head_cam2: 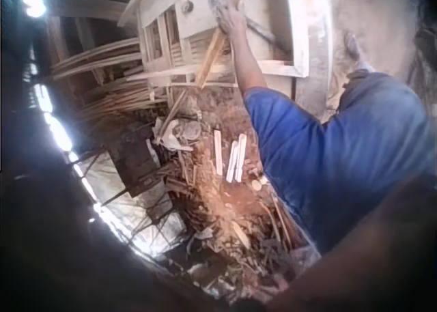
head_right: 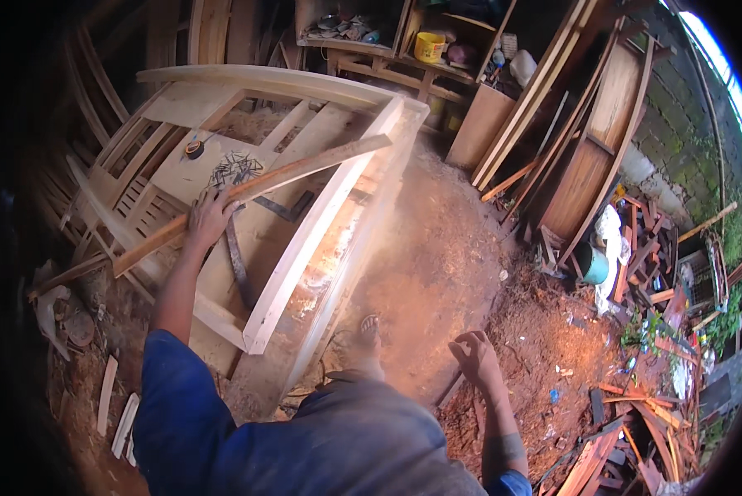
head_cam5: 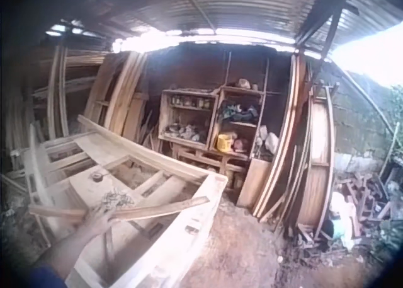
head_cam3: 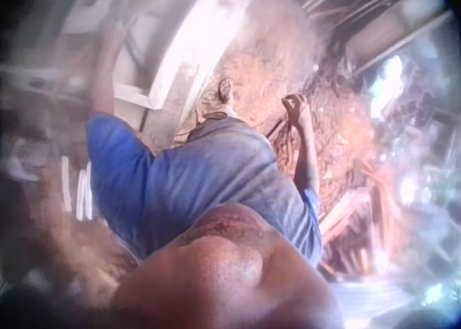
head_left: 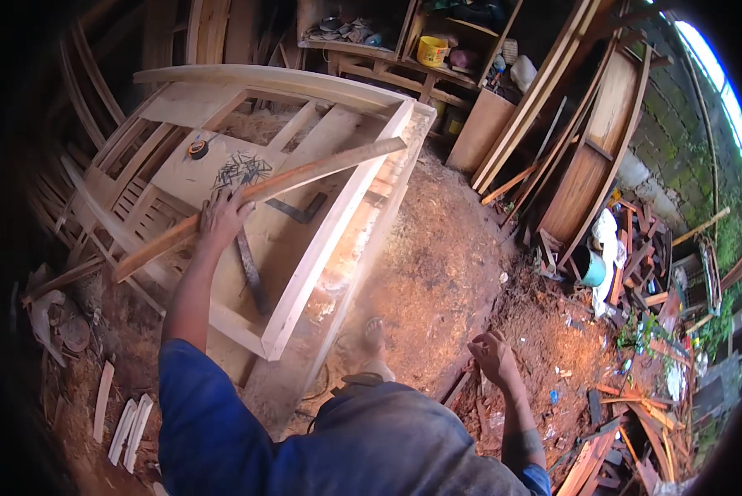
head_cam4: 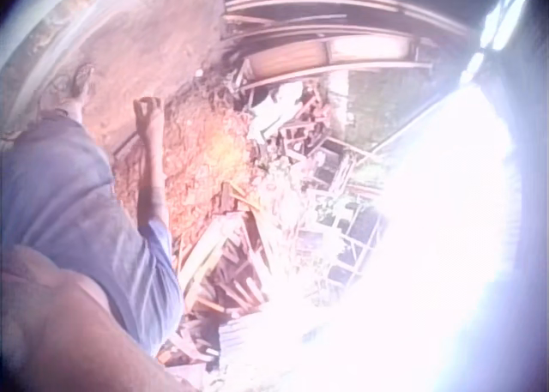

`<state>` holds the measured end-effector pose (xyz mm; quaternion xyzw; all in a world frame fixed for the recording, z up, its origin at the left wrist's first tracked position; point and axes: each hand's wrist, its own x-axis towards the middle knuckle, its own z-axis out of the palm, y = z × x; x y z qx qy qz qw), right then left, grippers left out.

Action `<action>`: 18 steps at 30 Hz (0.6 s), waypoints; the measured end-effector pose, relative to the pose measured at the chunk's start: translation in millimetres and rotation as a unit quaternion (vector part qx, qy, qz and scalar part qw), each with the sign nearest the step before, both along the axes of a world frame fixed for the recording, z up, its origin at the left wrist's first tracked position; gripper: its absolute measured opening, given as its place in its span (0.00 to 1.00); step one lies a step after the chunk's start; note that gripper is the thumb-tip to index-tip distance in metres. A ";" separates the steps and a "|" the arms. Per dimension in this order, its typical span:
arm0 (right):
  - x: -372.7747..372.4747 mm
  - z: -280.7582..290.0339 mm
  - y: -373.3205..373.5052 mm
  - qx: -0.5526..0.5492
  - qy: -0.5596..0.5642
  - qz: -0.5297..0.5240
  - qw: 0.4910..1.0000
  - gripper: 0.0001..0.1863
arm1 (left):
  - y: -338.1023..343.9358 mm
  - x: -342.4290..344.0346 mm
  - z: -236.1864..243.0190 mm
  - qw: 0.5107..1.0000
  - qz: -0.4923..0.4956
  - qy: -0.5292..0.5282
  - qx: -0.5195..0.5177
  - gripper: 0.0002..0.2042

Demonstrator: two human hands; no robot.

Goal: The person uses a circular saw to cut a wooden board, hammers it into a large frame with a hammer, and then organizes several wooden window frames in a storage area.

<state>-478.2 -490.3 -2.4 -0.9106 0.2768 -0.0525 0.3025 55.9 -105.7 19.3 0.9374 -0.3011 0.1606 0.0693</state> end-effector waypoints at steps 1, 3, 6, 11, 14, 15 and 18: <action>25.2 3.9 -16.1 0.014 -0.015 -0.009 1.000 0.15 | -6.4 9.6 -6.7 1.000 0.012 0.009 -0.002 0.27; 79.4 8.4 -52.3 0.001 -0.007 0.045 0.999 0.14 | -12.7 14.9 -27.7 0.998 0.029 0.051 -0.001 0.27; 184.5 14.5 -82.6 0.023 -0.003 0.141 0.990 0.14 | 9.4 28.7 -45.9 0.999 0.044 0.020 -0.016 0.27; 341.8 41.2 -113.8 -0.052 -0.066 0.200 0.976 0.25 | 43.8 20.8 -3.8 0.987 0.129 -0.058 -0.075 0.24; 416.3 45.4 -149.7 -0.153 -0.132 0.267 0.942 0.34 | 99.3 30.1 -21.1 0.890 0.410 -0.143 -0.140 0.24; 437.3 48.4 -159.6 -0.208 -0.108 0.284 0.930 0.40 | 133.3 29.4 -30.9 0.843 0.502 -0.111 -0.159 0.24; 497.9 56.3 -165.1 -0.253 -0.093 0.359 0.894 0.51 | 262.9 22.4 -69.8 0.779 0.604 -0.100 -0.133 0.27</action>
